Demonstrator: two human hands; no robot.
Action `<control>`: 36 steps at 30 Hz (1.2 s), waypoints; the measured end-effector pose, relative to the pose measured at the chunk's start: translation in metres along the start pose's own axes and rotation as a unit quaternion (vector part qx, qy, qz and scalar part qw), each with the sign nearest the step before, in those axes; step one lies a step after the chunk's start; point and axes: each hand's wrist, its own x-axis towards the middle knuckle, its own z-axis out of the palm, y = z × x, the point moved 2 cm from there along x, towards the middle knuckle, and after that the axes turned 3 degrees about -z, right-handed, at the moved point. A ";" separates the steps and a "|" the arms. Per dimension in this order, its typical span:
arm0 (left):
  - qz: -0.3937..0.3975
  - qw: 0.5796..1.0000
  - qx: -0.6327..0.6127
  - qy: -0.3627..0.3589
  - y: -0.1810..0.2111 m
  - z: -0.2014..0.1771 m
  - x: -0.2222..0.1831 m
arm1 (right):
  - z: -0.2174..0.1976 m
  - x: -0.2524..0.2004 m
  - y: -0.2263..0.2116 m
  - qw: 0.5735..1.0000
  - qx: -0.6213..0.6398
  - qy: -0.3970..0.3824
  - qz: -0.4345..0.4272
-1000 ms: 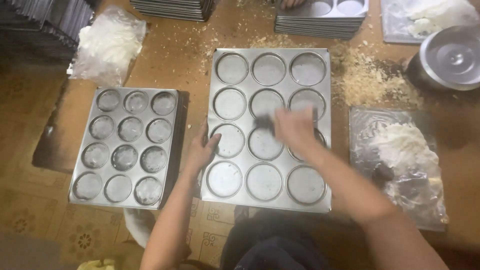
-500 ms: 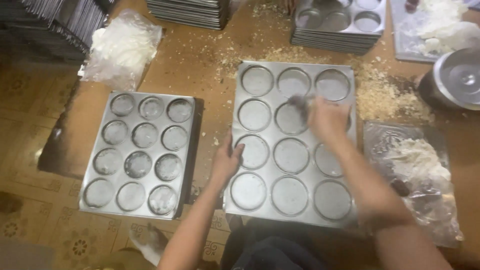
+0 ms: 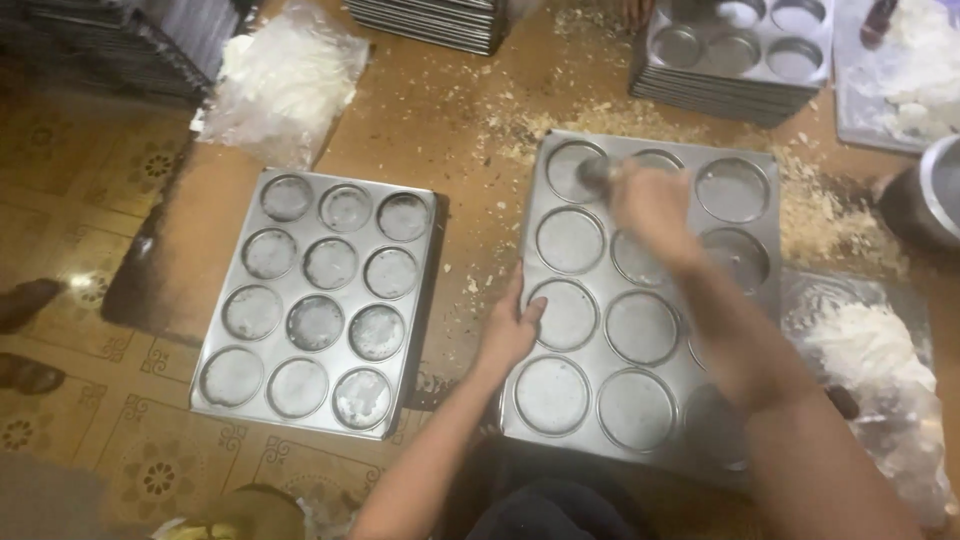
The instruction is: Applying grease to the individual molds of metal baking tins using a cloth to prepare them for baking.
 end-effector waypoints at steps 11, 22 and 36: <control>0.007 0.999 0.040 0.024 0.008 0.000 -0.005 | 0.026 0.125 -0.011 0.993 0.004 -0.040 -0.110; 0.026 0.997 0.035 0.057 0.003 0.012 -0.013 | 0.036 0.126 -0.036 0.994 0.076 -0.083 -0.017; 0.043 0.998 0.043 0.028 -0.010 0.007 0.007 | -0.013 0.091 -0.057 0.994 0.060 -0.074 0.059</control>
